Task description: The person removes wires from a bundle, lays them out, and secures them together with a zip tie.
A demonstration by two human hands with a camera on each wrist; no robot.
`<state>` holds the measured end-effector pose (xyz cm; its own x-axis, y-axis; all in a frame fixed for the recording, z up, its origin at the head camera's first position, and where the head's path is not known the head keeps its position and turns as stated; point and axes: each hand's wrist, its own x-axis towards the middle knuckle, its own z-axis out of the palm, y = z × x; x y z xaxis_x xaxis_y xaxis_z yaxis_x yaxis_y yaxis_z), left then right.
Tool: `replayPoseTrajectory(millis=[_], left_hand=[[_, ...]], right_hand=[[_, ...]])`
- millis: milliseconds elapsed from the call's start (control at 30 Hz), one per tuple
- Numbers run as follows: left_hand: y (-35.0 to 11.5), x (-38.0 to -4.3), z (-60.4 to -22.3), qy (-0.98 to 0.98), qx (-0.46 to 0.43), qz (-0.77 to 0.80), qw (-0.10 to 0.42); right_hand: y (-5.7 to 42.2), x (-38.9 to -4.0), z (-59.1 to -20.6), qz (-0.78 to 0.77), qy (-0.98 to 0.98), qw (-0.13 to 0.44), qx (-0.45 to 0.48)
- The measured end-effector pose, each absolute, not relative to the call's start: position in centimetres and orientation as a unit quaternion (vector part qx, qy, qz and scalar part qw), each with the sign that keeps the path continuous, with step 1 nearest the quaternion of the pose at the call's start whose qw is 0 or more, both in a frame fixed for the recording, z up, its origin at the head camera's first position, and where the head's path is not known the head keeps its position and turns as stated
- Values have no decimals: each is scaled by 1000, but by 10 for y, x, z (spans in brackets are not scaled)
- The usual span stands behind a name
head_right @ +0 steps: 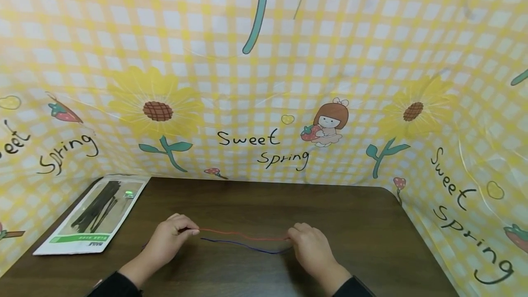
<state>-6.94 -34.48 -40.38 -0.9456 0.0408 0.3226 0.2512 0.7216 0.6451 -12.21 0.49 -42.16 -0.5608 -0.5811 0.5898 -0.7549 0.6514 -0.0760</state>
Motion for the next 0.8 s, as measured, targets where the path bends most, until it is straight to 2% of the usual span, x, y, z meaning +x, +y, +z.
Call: replayPoseTrajectory(millis=[333,700,800], left_hand=[[-341,-75,-407,-925,-89,-348,127],[-336,-84,-411,-934,-100,-334,83],[-335,-87,-411,-937,-114,-323,66]], right_hand=[[12,-124,-421,168,-865,271,387],[13,-121,-411,179,-935,169,254],[14,-121,-411,176,-939,164,244]])
